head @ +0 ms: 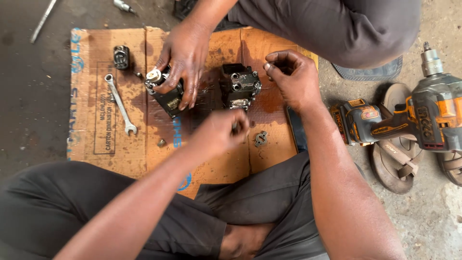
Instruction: The person sits on the workshop floor and disassembles a small hydraulic pump/motor unit by hand, removing bolts and small fittings and separating end caps and internal parts, while another person across assists by holding and turning components. The parts are laid out on a cardboard sheet on the floor.
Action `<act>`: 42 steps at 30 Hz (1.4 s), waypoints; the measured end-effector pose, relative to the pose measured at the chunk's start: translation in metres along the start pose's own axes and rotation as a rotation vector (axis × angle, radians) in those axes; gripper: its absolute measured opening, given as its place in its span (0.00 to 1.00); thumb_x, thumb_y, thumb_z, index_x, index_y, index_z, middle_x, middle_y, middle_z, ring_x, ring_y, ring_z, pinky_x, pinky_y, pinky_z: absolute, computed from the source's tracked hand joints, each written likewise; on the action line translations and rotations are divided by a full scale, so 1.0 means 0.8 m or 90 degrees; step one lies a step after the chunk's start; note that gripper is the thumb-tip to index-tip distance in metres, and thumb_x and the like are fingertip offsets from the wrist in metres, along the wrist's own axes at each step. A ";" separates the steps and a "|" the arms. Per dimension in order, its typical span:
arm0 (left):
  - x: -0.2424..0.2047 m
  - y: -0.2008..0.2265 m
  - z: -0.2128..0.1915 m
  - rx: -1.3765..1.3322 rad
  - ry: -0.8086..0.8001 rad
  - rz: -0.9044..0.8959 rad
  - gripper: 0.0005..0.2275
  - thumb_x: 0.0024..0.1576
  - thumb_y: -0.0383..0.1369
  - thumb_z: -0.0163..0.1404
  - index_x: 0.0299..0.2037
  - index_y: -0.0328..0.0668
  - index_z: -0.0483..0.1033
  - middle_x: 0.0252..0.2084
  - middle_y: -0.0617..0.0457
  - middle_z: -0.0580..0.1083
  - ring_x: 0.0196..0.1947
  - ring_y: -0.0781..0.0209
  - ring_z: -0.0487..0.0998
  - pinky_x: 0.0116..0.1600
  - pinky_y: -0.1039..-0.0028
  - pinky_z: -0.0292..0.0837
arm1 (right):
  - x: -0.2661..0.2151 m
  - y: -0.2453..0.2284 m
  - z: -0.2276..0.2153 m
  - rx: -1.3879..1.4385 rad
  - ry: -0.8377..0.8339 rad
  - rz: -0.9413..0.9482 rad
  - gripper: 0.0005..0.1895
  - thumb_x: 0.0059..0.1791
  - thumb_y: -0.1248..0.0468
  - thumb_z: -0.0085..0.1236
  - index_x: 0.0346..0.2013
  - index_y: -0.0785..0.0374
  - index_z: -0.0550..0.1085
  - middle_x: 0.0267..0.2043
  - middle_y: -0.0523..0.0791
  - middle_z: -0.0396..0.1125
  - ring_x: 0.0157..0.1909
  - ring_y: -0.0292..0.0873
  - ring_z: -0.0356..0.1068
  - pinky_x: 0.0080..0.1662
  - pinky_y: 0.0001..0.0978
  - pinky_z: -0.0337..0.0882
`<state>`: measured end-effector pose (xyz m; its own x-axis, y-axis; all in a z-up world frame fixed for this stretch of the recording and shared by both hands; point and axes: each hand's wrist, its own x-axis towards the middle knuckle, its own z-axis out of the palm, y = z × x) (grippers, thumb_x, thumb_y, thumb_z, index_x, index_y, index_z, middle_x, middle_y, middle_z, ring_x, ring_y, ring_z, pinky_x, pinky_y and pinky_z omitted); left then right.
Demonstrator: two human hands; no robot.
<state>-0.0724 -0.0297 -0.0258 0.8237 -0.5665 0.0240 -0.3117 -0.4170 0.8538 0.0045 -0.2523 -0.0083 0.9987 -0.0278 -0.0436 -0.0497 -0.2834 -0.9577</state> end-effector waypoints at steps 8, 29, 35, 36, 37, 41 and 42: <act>-0.040 -0.014 0.071 0.211 0.027 0.083 0.16 0.48 0.21 0.55 0.47 0.38 0.78 0.49 0.44 0.78 0.48 0.42 0.79 0.52 0.59 0.77 | -0.015 0.023 -0.002 0.012 -0.002 -0.026 0.09 0.51 0.68 0.64 0.45 0.66 0.78 0.40 0.41 0.76 0.41 0.32 0.74 0.46 0.24 0.76; 0.119 0.027 -0.075 0.306 0.158 0.157 0.06 0.54 0.26 0.59 0.41 0.42 0.82 0.44 0.47 0.79 0.46 0.48 0.81 0.53 0.60 0.76 | -0.038 0.010 0.005 -0.165 -0.012 0.028 0.12 0.45 0.64 0.68 0.43 0.62 0.82 0.39 0.43 0.79 0.38 0.34 0.76 0.45 0.29 0.75; 0.152 0.047 -0.079 0.363 -0.053 -0.057 0.08 0.58 0.30 0.56 0.44 0.57 0.85 0.48 0.54 0.80 0.48 0.55 0.80 0.57 0.63 0.74 | -0.042 0.005 0.019 -0.137 0.003 0.068 0.14 0.42 0.60 0.73 0.38 0.63 0.82 0.37 0.44 0.79 0.36 0.35 0.76 0.44 0.31 0.75; 0.155 0.048 -0.078 0.379 -0.073 -0.104 0.08 0.58 0.31 0.56 0.43 0.60 0.85 0.48 0.57 0.80 0.49 0.57 0.80 0.57 0.64 0.74 | -0.042 0.006 0.021 -0.114 0.013 0.081 0.14 0.42 0.60 0.74 0.38 0.63 0.82 0.36 0.44 0.79 0.35 0.35 0.76 0.43 0.30 0.76; 0.156 0.052 -0.076 0.380 -0.074 -0.103 0.08 0.58 0.31 0.56 0.43 0.60 0.85 0.48 0.57 0.80 0.49 0.57 0.80 0.57 0.64 0.74 | -0.044 0.005 0.022 -0.113 0.014 0.081 0.14 0.42 0.60 0.74 0.38 0.63 0.82 0.36 0.44 0.79 0.35 0.35 0.76 0.43 0.30 0.76; 0.154 0.062 -0.072 0.393 -0.045 -0.171 0.06 0.56 0.33 0.57 0.40 0.58 0.84 0.48 0.59 0.80 0.50 0.59 0.80 0.58 0.65 0.73 | -0.048 -0.001 0.023 -0.136 0.038 0.049 0.13 0.43 0.60 0.72 0.38 0.64 0.83 0.36 0.44 0.79 0.36 0.36 0.77 0.43 0.31 0.76; 0.153 0.063 -0.071 0.399 -0.030 -0.182 0.05 0.56 0.34 0.57 0.40 0.57 0.84 0.47 0.59 0.81 0.51 0.59 0.80 0.58 0.64 0.73 | -0.047 -0.003 0.023 -0.153 0.043 0.031 0.13 0.44 0.60 0.72 0.38 0.64 0.83 0.37 0.45 0.79 0.36 0.36 0.77 0.44 0.31 0.76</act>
<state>0.0397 -0.0794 0.0499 0.8973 -0.3975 -0.1921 -0.3119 -0.8787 0.3614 -0.0330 -0.2329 -0.0099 0.9921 -0.1092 -0.0618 -0.1085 -0.4996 -0.8594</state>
